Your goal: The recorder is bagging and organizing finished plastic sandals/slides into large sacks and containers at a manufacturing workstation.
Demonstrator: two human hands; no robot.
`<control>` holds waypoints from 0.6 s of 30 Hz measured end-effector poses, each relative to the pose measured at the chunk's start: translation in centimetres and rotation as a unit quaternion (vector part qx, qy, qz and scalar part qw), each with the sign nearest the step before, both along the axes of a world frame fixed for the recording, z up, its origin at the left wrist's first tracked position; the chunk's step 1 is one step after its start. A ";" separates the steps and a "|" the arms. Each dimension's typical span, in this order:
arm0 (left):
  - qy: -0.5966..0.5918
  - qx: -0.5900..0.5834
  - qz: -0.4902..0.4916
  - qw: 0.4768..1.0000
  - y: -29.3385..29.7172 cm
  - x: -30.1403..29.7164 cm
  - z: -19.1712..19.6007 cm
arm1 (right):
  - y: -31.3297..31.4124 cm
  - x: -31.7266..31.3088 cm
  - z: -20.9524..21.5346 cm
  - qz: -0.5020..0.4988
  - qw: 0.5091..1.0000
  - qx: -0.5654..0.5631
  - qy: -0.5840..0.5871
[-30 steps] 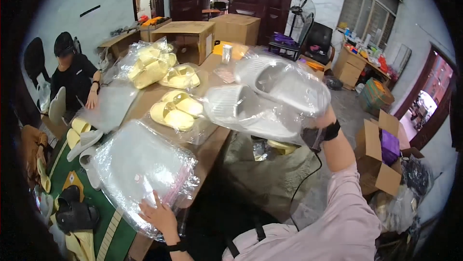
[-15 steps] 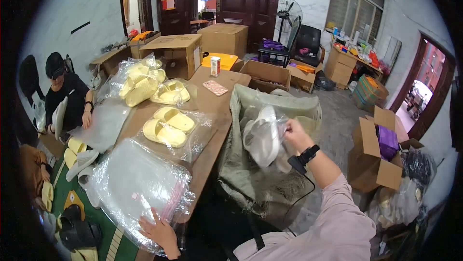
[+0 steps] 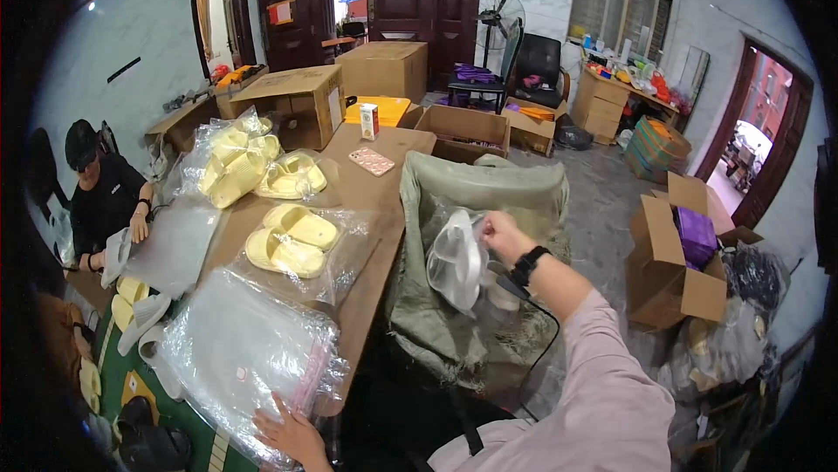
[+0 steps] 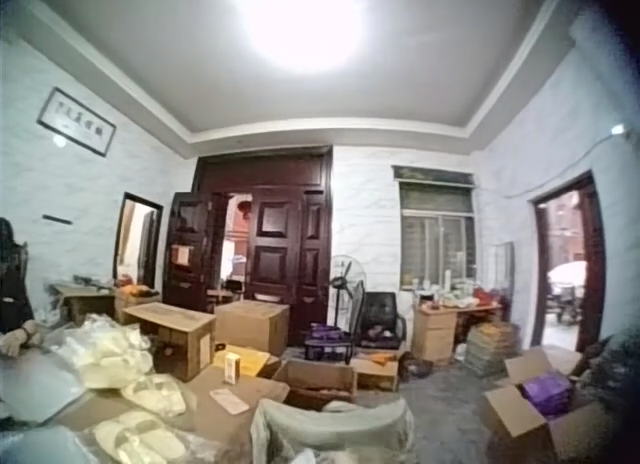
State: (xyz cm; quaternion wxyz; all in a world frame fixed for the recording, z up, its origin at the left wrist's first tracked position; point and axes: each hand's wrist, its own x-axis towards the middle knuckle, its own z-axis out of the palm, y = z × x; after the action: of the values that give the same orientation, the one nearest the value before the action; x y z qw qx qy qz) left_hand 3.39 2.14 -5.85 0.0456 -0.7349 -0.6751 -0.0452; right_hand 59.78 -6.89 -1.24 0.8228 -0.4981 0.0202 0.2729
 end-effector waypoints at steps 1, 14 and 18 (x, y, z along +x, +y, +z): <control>0.017 0.011 0.007 1.000 0.1 -0.5 -0.4 | 1.9 -0.9 0.5 0.008 0.999 -0.037 -0.012; 0.074 -0.010 0.043 0.996 0.0 -1.6 0.2 | 8.1 -1.9 -3.3 0.431 0.670 -0.492 -0.352; 0.055 0.004 0.006 0.998 0.3 0.1 0.3 | 3.3 1.8 -6.1 0.316 0.665 -0.533 -0.416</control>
State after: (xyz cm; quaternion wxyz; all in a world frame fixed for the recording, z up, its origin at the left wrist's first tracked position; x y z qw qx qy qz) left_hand 3.48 2.41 -5.55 0.0857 -0.7324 -0.6755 -0.0071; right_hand 61.55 -3.54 -7.39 0.2038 -0.8899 -0.3412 0.2236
